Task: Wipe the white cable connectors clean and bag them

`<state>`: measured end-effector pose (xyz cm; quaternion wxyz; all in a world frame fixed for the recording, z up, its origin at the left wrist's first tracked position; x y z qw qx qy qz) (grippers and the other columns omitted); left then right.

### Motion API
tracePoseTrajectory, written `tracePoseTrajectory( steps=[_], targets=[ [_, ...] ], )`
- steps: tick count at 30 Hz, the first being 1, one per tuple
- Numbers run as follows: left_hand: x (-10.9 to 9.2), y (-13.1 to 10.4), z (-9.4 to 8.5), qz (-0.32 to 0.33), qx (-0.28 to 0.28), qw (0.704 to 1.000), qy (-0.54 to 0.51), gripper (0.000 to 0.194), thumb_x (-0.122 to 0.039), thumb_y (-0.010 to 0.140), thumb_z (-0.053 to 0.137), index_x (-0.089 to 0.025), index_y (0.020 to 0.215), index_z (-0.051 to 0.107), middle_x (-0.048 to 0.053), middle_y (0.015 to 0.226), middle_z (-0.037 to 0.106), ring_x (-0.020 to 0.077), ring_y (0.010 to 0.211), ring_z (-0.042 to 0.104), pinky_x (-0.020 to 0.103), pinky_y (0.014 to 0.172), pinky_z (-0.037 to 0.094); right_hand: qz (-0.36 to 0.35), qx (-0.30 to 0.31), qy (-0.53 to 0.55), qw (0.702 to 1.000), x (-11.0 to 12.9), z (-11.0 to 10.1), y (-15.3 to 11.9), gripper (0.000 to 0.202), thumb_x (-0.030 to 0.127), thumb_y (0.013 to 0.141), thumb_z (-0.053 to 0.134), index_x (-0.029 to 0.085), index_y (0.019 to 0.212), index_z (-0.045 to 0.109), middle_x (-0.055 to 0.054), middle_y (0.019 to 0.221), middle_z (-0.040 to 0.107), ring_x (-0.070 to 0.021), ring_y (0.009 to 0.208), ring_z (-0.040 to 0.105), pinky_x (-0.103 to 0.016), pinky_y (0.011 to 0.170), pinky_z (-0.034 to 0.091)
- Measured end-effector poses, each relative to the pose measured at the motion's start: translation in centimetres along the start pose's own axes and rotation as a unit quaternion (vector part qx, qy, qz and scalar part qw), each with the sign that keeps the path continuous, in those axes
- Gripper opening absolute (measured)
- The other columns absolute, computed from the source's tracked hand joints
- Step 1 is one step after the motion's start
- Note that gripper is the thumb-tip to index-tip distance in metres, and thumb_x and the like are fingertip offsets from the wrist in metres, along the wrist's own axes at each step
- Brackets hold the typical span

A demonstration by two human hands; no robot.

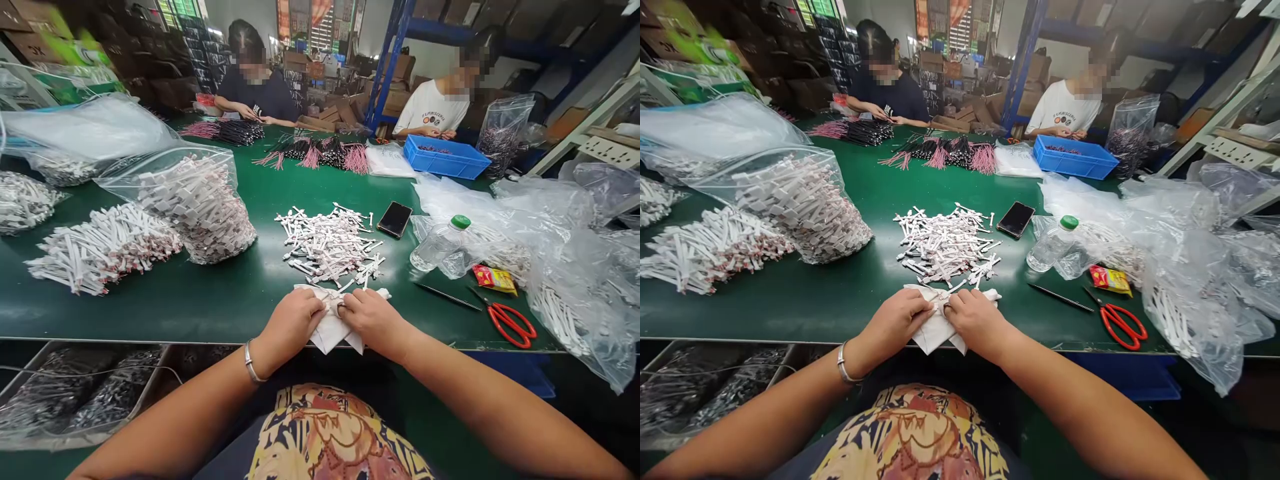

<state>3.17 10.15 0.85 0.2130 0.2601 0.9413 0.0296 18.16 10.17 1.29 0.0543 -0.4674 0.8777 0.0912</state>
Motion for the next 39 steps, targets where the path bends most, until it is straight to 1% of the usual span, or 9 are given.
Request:
tracePoseTrajectory(
  steps=[4,7,12,19,23,29,34,36,39],
  targets=[
    [-0.1,0.0,-0.1,0.002,0.008,1.000,-0.007,0.028,-0.026,0.093,0.045,-0.015,0.077,0.065,0.006,0.079,0.060,0.0183,0.081,0.051,0.031,0.074,0.039,0.002,-0.008,-0.006,1.000,0.4,-0.3,0.3,0.009,0.017,0.091,0.049,0.016,0.089,0.058,-0.007,0.085,0.055,-0.0199,0.078,0.043,-0.034,0.063,0.026],
    [-0.1,-0.1,-0.2,0.003,0.008,1.000,-0.007,0.027,-0.026,0.093,0.045,-0.015,0.078,0.065,0.006,0.080,0.061,0.0184,0.082,0.052,0.031,0.075,0.040,0.010,0.004,-0.004,1.000,0.4,-0.2,0.7,0.011,0.016,0.092,0.047,0.015,0.090,0.059,-0.008,0.086,0.055,-0.0201,0.080,0.044,-0.034,0.064,0.028],
    [0.0,0.0,0.0,0.008,0.009,1.000,0.010,0.029,-0.027,0.094,0.045,-0.016,0.078,0.065,0.006,0.080,0.061,0.0186,0.082,0.053,0.031,0.074,0.039,0.006,0.033,-0.015,0.999,0.2,-0.5,0.2,0.010,0.015,0.090,0.050,0.015,0.090,0.059,-0.008,0.087,0.056,-0.0203,0.080,0.045,-0.034,0.064,0.029],
    [-0.8,0.4,-0.4,0.046,0.034,0.994,0.089,0.029,-0.022,0.094,0.042,-0.016,0.074,0.062,0.005,0.079,0.062,0.0186,0.076,0.054,0.033,0.069,0.037,0.005,0.030,-0.010,0.999,0.7,-0.3,1.2,0.013,0.016,0.091,0.047,0.013,0.091,0.060,-0.009,0.089,0.057,-0.0215,0.082,0.047,-0.035,0.064,0.030],
    [-1.4,0.6,-0.6,0.040,0.050,0.989,0.134,0.028,-0.025,0.093,0.041,-0.015,0.075,0.061,0.007,0.080,0.062,0.0212,0.076,0.054,0.035,0.066,0.036,0.029,0.021,0.006,0.999,0.7,-0.3,0.6,0.011,0.015,0.090,0.049,0.014,0.091,0.060,-0.009,0.088,0.057,-0.0204,0.080,0.046,-0.034,0.064,0.029],
    [-0.8,1.0,-0.9,0.007,0.035,0.996,0.079,0.026,-0.024,0.092,0.043,-0.016,0.074,0.061,0.006,0.080,0.062,0.0195,0.078,0.055,0.032,0.069,0.038,0.067,-0.026,0.041,0.997,2.0,-1.2,-1.8,0.012,0.012,0.085,0.053,0.017,0.092,0.060,-0.005,0.085,0.057,-0.0192,0.075,0.043,-0.034,0.064,0.026],
    [-0.1,0.9,-2.8,-0.067,-0.002,0.997,-0.046,0.023,-0.029,0.091,0.046,-0.017,0.082,0.064,0.004,0.083,0.065,0.0166,0.078,0.056,0.028,0.069,0.038,0.082,-0.051,0.049,0.994,2.5,-1.3,-3.2,0.012,0.012,0.086,0.053,0.018,0.093,0.060,-0.004,0.083,0.057,-0.0186,0.074,0.041,-0.033,0.063,0.026],
    [0.0,0.7,-3.1,-0.079,0.027,0.994,-0.075,0.023,-0.031,0.090,0.048,-0.017,0.080,0.064,0.003,0.080,0.065,0.0152,0.073,0.055,0.026,0.064,0.036,0.103,-0.081,0.045,0.990,2.2,-1.8,-3.8,0.014,0.013,0.089,0.049,0.018,0.092,0.062,-0.005,0.080,0.056,-0.0187,0.073,0.040,-0.033,0.065,0.027],
    [0.4,0.4,-2.7,-0.089,0.092,0.989,-0.069,0.022,-0.031,0.086,0.053,-0.017,0.072,0.064,0.001,0.071,0.064,0.0136,0.063,0.052,0.026,0.057,0.031,0.159,-0.118,0.046,0.979,1.3,-2.7,-4.7,0.021,0.014,0.092,0.043,0.016,0.098,0.063,-0.006,0.081,0.056,-0.0190,0.075,0.042,-0.032,0.069,0.032]
  ],
)
Point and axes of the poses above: each hand's wrist, its own y-axis towards the middle knuckle, its own z-axis out of the palm, x = y × z, the point moved 4 cm from there along y, towards the middle knuckle
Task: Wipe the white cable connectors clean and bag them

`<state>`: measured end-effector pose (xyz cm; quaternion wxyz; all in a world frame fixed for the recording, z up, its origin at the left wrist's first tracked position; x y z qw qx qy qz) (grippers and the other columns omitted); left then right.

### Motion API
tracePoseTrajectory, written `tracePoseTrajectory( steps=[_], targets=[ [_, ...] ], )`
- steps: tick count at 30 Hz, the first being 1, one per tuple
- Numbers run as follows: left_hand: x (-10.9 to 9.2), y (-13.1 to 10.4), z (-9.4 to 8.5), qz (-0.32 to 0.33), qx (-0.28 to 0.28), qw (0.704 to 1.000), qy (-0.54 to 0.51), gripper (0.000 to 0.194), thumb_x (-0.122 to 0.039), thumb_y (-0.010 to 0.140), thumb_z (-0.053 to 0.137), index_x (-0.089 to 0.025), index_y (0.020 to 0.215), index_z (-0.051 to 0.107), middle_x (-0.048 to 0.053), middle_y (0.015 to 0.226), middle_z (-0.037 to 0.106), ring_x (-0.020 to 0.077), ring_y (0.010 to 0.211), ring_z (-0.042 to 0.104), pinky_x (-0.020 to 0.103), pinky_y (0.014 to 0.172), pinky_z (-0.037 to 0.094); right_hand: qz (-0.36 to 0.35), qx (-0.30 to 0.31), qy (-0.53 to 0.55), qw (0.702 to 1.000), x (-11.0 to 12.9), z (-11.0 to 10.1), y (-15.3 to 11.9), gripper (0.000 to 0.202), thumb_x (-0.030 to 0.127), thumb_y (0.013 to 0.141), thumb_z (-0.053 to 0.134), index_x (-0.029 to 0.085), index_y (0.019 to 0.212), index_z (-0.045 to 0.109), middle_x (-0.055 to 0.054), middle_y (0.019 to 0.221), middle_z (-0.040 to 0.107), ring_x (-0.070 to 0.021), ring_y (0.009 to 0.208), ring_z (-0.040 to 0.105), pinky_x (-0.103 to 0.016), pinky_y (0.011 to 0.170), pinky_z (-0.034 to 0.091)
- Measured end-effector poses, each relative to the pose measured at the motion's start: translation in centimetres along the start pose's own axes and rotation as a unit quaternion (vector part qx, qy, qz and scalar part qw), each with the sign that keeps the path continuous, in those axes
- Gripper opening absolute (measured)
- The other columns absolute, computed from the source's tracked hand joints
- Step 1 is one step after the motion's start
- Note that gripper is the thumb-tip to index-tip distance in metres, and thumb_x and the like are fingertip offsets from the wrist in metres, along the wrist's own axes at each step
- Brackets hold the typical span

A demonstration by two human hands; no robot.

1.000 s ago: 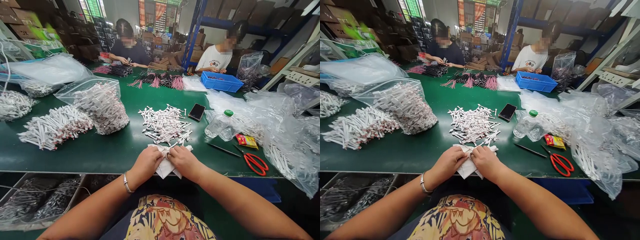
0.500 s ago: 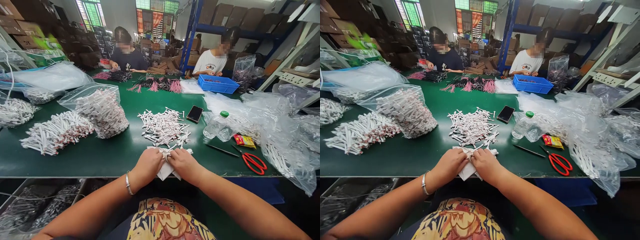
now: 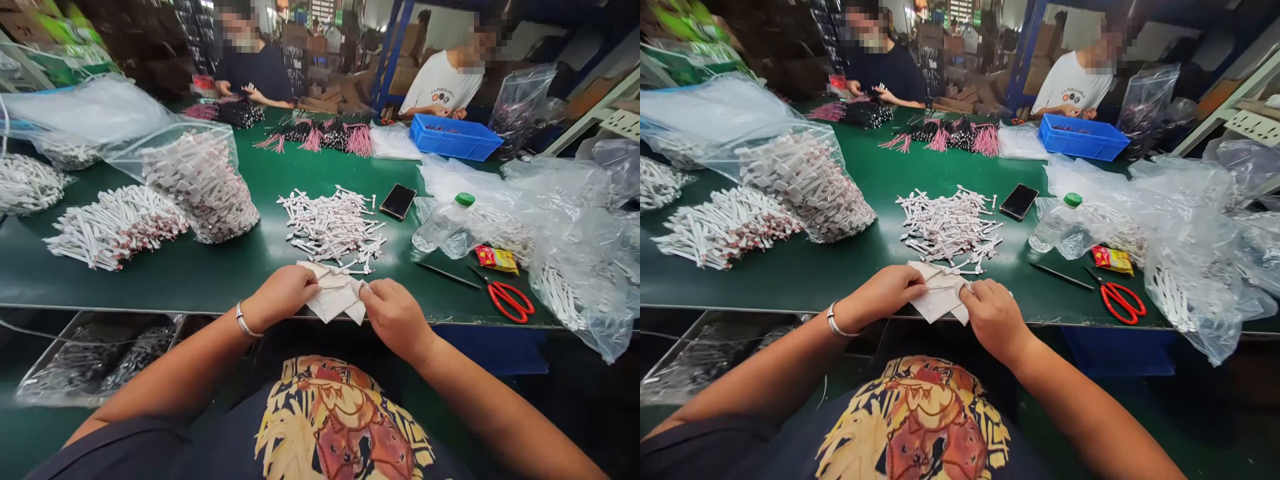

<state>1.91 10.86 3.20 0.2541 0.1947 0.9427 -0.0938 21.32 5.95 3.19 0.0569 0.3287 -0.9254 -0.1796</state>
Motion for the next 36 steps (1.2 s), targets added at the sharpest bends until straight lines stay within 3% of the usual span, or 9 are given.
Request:
tracePoseTrajectory(
  steps=[2,5,10,14,18,23,30,36],
  targets=[
    [0.6,-0.2,0.0,-0.018,-0.005,1.000,0.011,0.020,-0.032,0.083,0.056,-0.017,0.073,0.064,0.001,0.069,0.063,0.0134,0.061,0.051,0.026,0.055,0.030,0.029,-0.006,0.002,1.000,-0.6,-0.5,-0.1,0.025,0.013,0.092,0.041,0.015,0.103,0.063,-0.008,0.083,0.057,-0.0193,0.078,0.044,-0.031,0.071,0.034],
    [1.4,-0.8,-0.5,-0.025,-0.060,0.998,0.000,0.021,-0.035,0.086,0.055,-0.017,0.085,0.066,0.002,0.078,0.063,0.0141,0.068,0.053,0.025,0.059,0.034,0.053,0.004,0.001,0.999,-1.0,-0.6,0.1,0.028,0.011,0.092,0.039,0.015,0.104,0.064,-0.008,0.084,0.057,-0.0198,0.080,0.045,-0.031,0.072,0.036],
    [1.1,-1.8,-0.3,0.056,-0.107,0.992,0.021,0.020,-0.026,0.091,0.051,-0.017,0.091,0.069,0.004,0.084,0.062,0.0160,0.083,0.055,0.027,0.074,0.040,0.043,0.043,0.010,0.998,-0.3,0.6,1.2,0.029,0.010,0.090,0.039,0.017,0.103,0.064,-0.009,0.087,0.056,-0.0200,0.080,0.043,-0.031,0.074,0.034],
    [0.9,-1.3,1.3,0.080,-0.098,0.990,0.055,0.023,-0.027,0.092,0.049,-0.017,0.096,0.069,0.006,0.087,0.062,0.0185,0.085,0.054,0.031,0.078,0.041,0.004,0.102,0.019,0.995,1.1,2.4,2.9,0.023,0.011,0.088,0.045,0.017,0.099,0.064,-0.008,0.087,0.056,-0.0205,0.079,0.043,-0.032,0.072,0.032],
    [1.0,-0.7,1.8,0.084,-0.080,0.991,0.061,0.023,-0.025,0.092,0.049,-0.016,0.085,0.069,0.006,0.081,0.061,0.0194,0.084,0.053,0.032,0.077,0.041,-0.040,0.136,0.032,0.989,2.4,3.9,4.6,0.019,0.015,0.090,0.047,0.016,0.101,0.063,-0.009,0.087,0.056,-0.0215,0.082,0.044,-0.033,0.071,0.032],
    [1.1,-0.5,1.3,0.089,-0.063,0.993,0.043,0.023,-0.020,0.091,0.049,-0.016,0.077,0.067,0.006,0.080,0.061,0.0186,0.083,0.053,0.031,0.078,0.042,-0.058,0.129,0.030,0.990,3.1,4.6,5.6,0.016,0.016,0.091,0.047,0.014,0.098,0.061,-0.009,0.089,0.058,-0.0212,0.082,0.047,-0.034,0.069,0.033],
    [1.1,-0.4,0.8,0.065,-0.055,0.996,0.039,0.025,-0.021,0.092,0.047,-0.013,0.079,0.067,0.008,0.080,0.062,0.0199,0.084,0.054,0.032,0.078,0.043,-0.099,0.125,-0.027,0.987,3.0,4.2,4.9,0.010,0.016,0.089,0.049,0.015,0.093,0.059,-0.008,0.086,0.057,-0.0216,0.081,0.048,-0.034,0.063,0.033],
    [1.1,-0.5,0.8,0.089,-0.056,0.994,0.026,0.020,-0.017,0.090,0.050,-0.014,0.077,0.065,0.007,0.081,0.062,0.0193,0.085,0.055,0.031,0.080,0.043,-0.096,0.121,-0.033,0.987,3.4,4.5,5.9,0.012,0.016,0.090,0.049,0.014,0.092,0.060,-0.009,0.088,0.058,-0.0212,0.082,0.048,-0.035,0.065,0.034]
  ],
)
Point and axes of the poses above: each hand's wrist, its own y-axis towards the middle knuckle, its own z-axis out of the palm, x = y × z, the point moved 4 cm from there along y, towards the middle knuckle
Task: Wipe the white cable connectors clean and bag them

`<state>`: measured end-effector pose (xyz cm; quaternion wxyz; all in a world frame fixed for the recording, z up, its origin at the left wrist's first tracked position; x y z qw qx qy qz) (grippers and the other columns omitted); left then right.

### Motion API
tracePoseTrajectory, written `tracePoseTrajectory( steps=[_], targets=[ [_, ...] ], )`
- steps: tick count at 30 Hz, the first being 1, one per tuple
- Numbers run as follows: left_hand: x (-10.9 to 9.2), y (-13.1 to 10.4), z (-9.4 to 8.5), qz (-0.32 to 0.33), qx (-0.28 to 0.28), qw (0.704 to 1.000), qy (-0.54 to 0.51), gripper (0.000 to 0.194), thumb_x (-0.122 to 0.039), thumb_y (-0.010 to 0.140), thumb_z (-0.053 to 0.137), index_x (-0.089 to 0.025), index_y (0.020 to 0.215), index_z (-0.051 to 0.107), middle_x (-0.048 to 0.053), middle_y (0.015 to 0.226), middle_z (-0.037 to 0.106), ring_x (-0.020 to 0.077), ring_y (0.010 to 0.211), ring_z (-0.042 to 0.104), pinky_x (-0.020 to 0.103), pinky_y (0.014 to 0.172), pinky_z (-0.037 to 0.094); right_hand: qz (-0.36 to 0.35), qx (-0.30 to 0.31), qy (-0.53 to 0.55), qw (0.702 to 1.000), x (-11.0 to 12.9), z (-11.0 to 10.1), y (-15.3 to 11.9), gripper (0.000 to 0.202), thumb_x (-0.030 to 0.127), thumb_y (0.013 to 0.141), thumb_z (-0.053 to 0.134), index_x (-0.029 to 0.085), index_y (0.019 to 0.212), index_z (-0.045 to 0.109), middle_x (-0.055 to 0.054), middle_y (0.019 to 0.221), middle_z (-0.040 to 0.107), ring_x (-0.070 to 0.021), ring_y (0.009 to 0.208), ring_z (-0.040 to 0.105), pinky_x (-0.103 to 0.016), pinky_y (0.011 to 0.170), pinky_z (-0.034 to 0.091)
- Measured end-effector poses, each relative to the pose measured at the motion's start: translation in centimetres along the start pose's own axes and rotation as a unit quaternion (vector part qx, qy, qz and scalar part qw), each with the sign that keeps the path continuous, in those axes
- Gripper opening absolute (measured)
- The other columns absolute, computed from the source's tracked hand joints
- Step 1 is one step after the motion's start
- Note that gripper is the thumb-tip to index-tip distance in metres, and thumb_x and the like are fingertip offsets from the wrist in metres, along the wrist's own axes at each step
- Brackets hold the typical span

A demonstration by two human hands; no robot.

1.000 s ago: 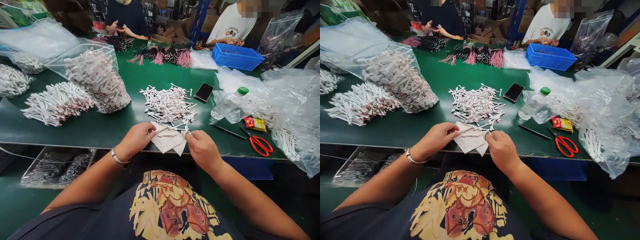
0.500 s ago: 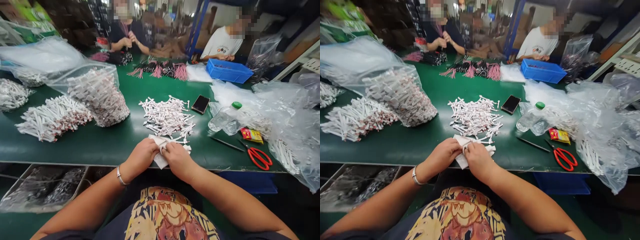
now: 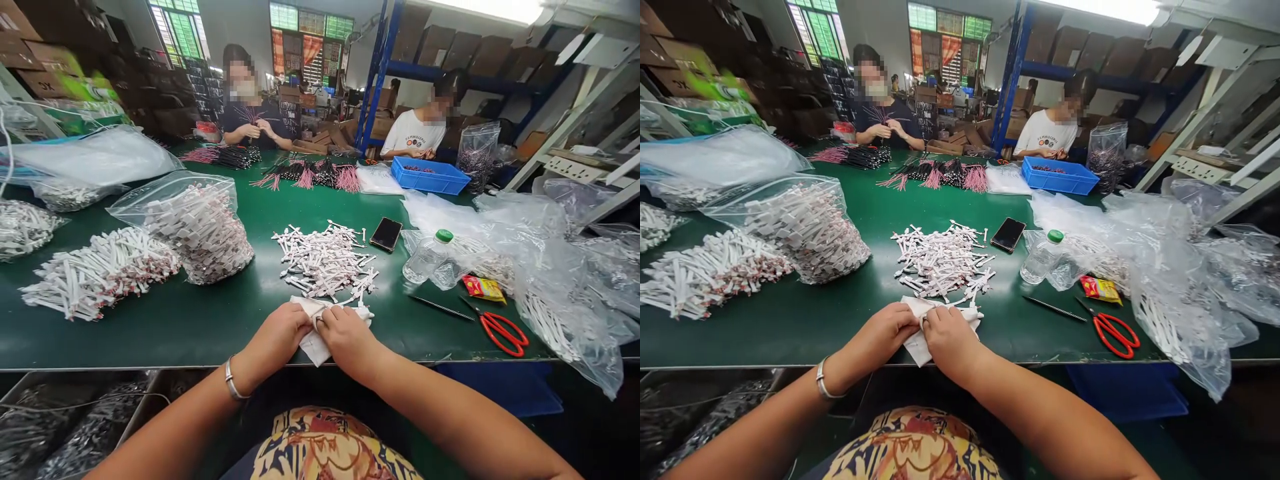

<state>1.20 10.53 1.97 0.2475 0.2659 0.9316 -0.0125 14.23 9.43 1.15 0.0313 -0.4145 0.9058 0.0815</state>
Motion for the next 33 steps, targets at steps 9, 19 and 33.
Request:
tracePoseTrajectory(
  steps=[9,19,33],
  targets=[
    [0.1,-0.2,0.0,-0.006,-0.021,1.000,0.000,0.020,-0.020,0.090,0.050,-0.016,0.078,0.066,0.006,0.081,0.063,0.0184,0.083,0.055,0.030,0.076,0.042,-0.006,-0.001,-0.031,1.000,-0.3,0.0,-1.3,0.008,0.013,0.086,0.052,0.015,0.087,0.060,-0.008,0.086,0.058,-0.0220,0.079,0.048,-0.036,0.063,0.032],
    [-0.2,-0.3,0.2,0.015,0.005,0.996,0.091,0.023,-0.020,0.091,0.047,-0.015,0.076,0.064,0.006,0.080,0.062,0.0187,0.082,0.055,0.030,0.074,0.042,0.001,-0.013,-0.037,0.999,-1.3,-0.3,-1.4,0.008,0.012,0.086,0.054,0.016,0.087,0.061,-0.008,0.084,0.058,-0.0212,0.079,0.048,-0.034,0.063,0.028],
    [-1.2,-0.1,-1.5,0.026,0.025,0.984,0.173,0.006,-0.017,0.081,0.055,-0.014,0.080,0.060,0.008,0.083,0.062,0.0210,0.078,0.056,0.031,0.064,0.043,0.008,-0.094,0.065,0.993,-1.3,0.2,-5.5,0.018,0.014,0.085,0.059,0.024,0.100,0.060,-0.002,0.093,0.061,-0.0187,0.084,0.048,-0.031,0.077,0.030]
  ],
)
Point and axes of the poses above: each hand's wrist, its own y-axis towards the middle knuckle, its own z-axis out of the palm, x = y × z, the point moved 4 cm from there along y, towards the middle knuckle
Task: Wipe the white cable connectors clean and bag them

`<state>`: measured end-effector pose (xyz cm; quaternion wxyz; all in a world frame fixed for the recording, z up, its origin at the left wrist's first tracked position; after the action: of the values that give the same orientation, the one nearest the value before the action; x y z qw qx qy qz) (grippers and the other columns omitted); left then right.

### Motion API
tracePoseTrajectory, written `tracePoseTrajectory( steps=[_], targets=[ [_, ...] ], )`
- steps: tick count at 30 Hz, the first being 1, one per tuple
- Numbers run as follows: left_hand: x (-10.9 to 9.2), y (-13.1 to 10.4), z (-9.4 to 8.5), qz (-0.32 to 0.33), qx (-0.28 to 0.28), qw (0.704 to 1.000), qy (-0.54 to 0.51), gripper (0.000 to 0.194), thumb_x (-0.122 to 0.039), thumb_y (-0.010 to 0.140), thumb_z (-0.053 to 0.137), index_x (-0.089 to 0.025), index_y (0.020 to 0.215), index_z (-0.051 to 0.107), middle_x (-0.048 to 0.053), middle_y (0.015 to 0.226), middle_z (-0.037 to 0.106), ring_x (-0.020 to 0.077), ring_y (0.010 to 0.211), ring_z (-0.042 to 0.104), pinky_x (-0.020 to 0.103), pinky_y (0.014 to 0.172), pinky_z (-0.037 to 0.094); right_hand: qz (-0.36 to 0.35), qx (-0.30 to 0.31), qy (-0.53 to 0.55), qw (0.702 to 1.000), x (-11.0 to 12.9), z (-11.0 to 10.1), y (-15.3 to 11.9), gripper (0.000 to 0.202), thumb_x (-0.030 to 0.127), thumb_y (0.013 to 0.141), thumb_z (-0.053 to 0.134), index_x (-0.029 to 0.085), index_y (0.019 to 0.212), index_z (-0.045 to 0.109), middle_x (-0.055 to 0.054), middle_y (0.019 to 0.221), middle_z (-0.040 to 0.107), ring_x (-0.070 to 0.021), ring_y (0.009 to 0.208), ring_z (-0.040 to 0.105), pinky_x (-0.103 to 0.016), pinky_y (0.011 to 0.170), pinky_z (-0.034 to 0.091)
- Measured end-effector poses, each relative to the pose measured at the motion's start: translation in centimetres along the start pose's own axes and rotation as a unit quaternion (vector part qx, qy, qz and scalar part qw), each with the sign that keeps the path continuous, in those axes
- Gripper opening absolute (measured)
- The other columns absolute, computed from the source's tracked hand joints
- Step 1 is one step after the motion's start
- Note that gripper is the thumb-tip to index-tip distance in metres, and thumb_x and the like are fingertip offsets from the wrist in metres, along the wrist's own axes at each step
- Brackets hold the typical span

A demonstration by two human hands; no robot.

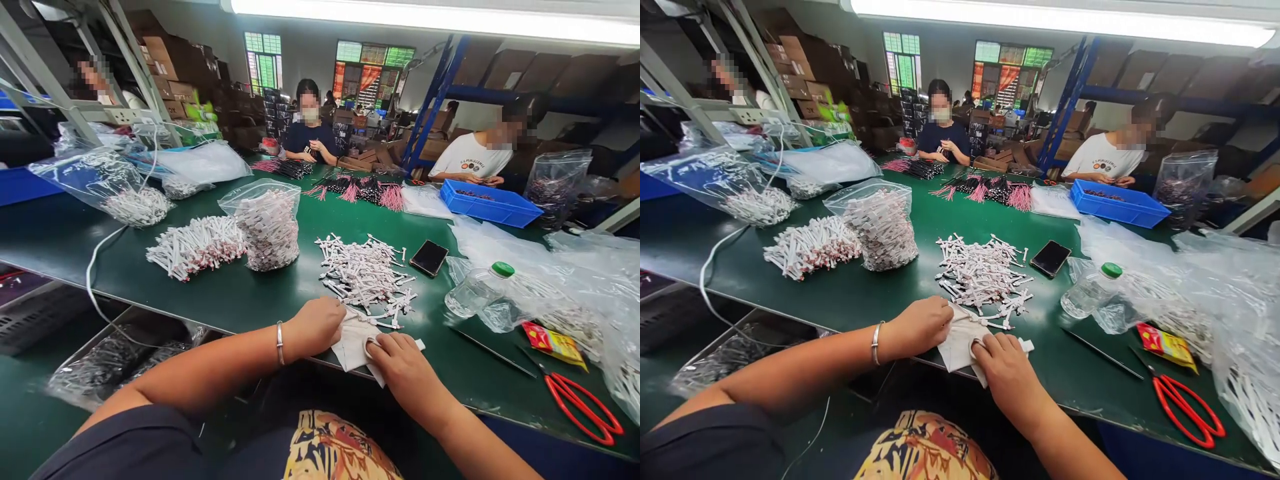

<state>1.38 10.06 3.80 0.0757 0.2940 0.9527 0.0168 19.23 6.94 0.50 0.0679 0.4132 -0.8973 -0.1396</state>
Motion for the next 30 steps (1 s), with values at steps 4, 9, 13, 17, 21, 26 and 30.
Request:
tracePoseTrajectory(
  steps=[4,9,13,17,21,26,30],
  targets=[
    [1.9,-2.3,-7.9,-0.044,-0.138,0.989,0.035,0.017,-0.023,0.087,0.047,-0.015,0.081,0.061,0.006,0.079,0.060,0.0182,0.077,0.053,0.031,0.071,0.043,-0.009,-0.013,0.031,0.999,-0.1,-0.5,0.3,0.008,0.027,0.089,0.057,0.021,0.093,0.060,-0.003,0.088,0.061,-0.0190,0.080,0.050,-0.032,0.075,0.033],
    [8.0,-4.1,-20.0,-0.205,-0.279,0.916,0.204,0.015,-0.026,0.083,0.052,-0.018,0.081,0.065,0.003,0.074,0.059,0.0163,0.070,0.052,0.030,0.068,0.042,-0.005,-0.072,0.065,0.995,-0.6,-1.7,0.4,0.016,0.019,0.094,0.044,0.020,0.093,0.060,-0.005,0.088,0.062,-0.0187,0.083,0.055,-0.032,0.077,0.039],
    [14.2,-2.1,-23.7,-0.276,-0.188,0.915,0.227,0.010,-0.020,0.072,0.058,-0.017,0.065,0.064,-0.001,0.057,0.050,0.0168,0.069,0.054,0.033,0.081,0.046,0.027,-0.149,0.040,0.988,-2.7,-3.8,-0.4,0.013,0.021,0.092,0.049,0.017,0.100,0.059,-0.008,0.094,0.063,-0.0191,0.086,0.057,-0.031,0.078,0.042],
    [16.7,-0.6,-23.1,-0.365,-0.081,0.913,0.165,0.015,-0.028,0.067,0.065,-0.012,0.068,0.065,-0.001,0.062,0.052,0.0248,0.091,0.060,0.047,0.095,0.040,0.101,-0.200,-0.028,0.974,-7.2,-5.5,-2.5,0.013,0.026,0.090,0.054,0.015,0.097,0.058,-0.008,0.089,0.065,-0.0196,0.080,0.060,-0.031,0.076,0.044],
    [11.6,0.4,-21.1,-0.244,-0.199,0.927,0.203,0.037,-0.036,0.085,0.042,-0.011,0.096,0.067,0.003,0.083,0.056,0.0262,0.105,0.055,0.048,0.096,0.037,0.206,-0.112,-0.141,0.962,-11.8,-5.0,-4.5,0.017,0.028,0.088,0.055,0.013,0.096,0.057,-0.008,0.078,0.063,-0.0223,0.072,0.059,-0.033,0.067,0.042],
    [3.7,3.5,-10.4,0.047,-0.028,0.992,0.118,0.029,-0.029,0.088,0.043,-0.017,0.093,0.069,0.004,0.084,0.062,0.0162,0.079,0.057,0.029,0.076,0.044,0.252,-0.067,-0.168,0.951,-12.0,-4.0,-4.7,0.027,0.032,0.085,0.060,0.014,0.105,0.062,-0.015,0.112,0.060,-0.0305,0.103,0.054,-0.039,0.081,0.043],
    [1.6,6.0,-3.2,0.064,0.043,0.993,0.093,0.021,-0.019,0.086,0.047,-0.014,0.094,0.066,0.009,0.090,0.063,0.0204,0.086,0.058,0.031,0.076,0.043,0.209,-0.090,-0.054,0.972,-8.7,-3.4,-3.2,0.023,0.030,0.089,0.055,0.015,0.101,0.065,-0.011,0.104,0.063,-0.0249,0.099,0.055,-0.037,0.088,0.043]
  ],
)
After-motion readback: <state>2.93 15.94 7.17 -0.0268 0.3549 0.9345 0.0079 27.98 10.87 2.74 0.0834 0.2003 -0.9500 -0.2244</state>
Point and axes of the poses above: each hand's wrist, its own y-axis towards the middle knuckle, its own z-axis out of the palm, x = y × z, the point moved 4 cm from there along y, towards the middle knuckle
